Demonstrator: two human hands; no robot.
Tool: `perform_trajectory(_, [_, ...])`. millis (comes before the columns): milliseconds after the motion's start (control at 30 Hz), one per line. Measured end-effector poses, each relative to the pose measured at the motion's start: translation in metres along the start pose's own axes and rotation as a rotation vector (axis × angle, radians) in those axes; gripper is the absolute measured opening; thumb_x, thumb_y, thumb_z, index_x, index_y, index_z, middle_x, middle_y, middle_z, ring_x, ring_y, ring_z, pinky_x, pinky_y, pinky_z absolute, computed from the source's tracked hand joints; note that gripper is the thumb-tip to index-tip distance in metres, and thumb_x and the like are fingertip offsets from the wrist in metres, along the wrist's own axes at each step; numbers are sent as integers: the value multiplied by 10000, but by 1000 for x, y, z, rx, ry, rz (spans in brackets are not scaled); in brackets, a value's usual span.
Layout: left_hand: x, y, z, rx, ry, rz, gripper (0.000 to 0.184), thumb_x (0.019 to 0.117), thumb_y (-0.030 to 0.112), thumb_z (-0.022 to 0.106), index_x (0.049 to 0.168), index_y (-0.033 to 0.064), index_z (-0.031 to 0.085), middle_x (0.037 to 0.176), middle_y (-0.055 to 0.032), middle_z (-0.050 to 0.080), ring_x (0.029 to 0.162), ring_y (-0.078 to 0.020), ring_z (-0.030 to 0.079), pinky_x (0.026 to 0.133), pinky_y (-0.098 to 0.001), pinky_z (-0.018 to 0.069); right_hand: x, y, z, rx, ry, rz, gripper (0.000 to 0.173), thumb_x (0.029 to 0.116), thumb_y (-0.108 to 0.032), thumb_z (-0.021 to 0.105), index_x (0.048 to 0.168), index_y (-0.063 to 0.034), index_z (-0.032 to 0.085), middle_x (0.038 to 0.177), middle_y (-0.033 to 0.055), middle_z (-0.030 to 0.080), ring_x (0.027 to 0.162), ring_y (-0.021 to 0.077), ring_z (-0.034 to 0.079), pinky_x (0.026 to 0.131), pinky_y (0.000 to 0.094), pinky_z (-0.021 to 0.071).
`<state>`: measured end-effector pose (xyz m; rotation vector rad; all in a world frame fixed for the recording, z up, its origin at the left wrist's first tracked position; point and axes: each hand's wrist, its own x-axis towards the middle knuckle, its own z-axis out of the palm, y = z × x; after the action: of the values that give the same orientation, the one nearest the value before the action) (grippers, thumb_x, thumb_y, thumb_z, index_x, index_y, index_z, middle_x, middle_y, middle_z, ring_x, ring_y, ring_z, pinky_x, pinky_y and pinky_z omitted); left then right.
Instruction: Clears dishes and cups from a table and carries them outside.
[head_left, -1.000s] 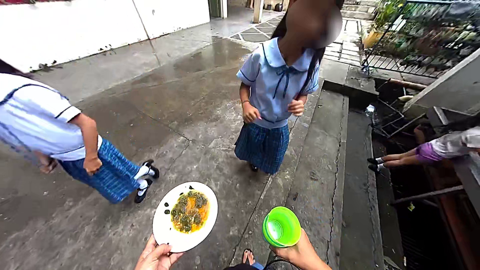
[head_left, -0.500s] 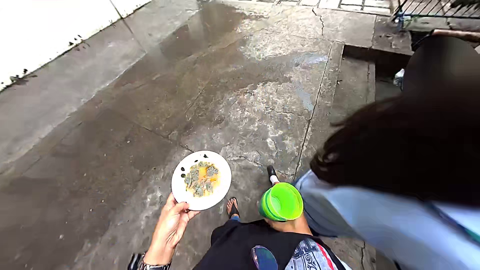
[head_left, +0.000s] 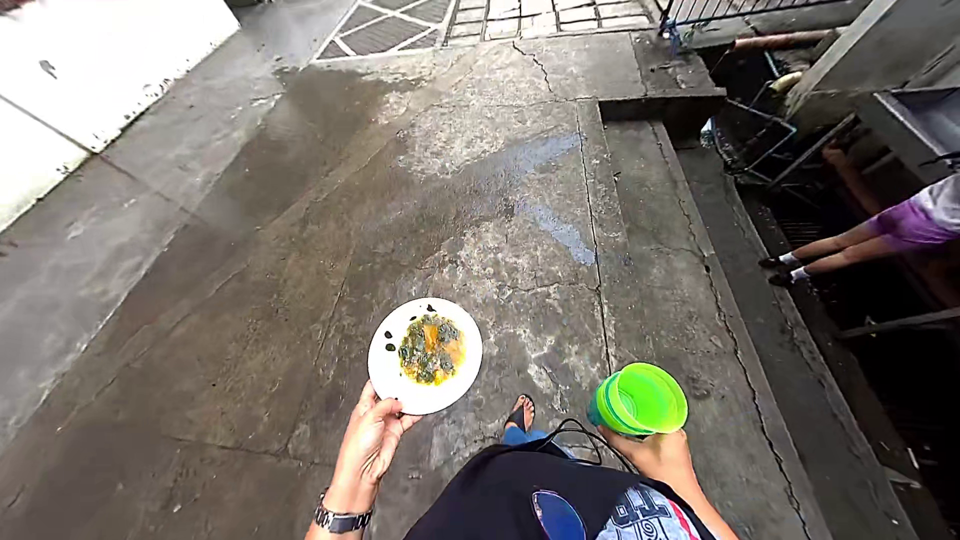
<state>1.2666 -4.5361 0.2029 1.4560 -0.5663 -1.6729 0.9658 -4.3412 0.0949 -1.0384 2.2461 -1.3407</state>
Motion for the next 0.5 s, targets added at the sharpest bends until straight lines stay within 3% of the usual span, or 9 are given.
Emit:
perform_trajectory(67, [51,23,38,1,-4,-38,567,927,-170,342,1430,93,358,1180,-159,620,893,-272,722,673,-436,638,75,-20,19,-5,-58,-32,778,606,-332,900,1193,109,640,1081,206,742,1041,237,730,961,446,568])
perform_trajectory(267, [214,90,172,41,-4,-89,540,938,-163,353,1413,92,375,1191,-152,607,890,-264,720,655,-435,635,316,-79,84,117,-160,-156,771,616,-277,933,1196,119,616,1095,138,747,1056,65,707,974,247,561])
perform_trajectory(367, [304,123,241,81,-30,-93,563,938,-169,355,1436,93,356,1217,-154,590,908,-263,716,668,-435,636,421,-72,119,150,-110,-143,816,614,-268,942,1222,141,584,1123,142,735,1079,38,691,991,217,546])
perform_trajectory(500, [420,182,347,124,-101,-101,587,934,-176,360,1456,93,339,1220,-159,593,913,-267,722,677,-434,641,541,-54,141,133,50,26,850,589,-249,941,1250,126,561,1128,135,726,1067,44,694,976,231,561])
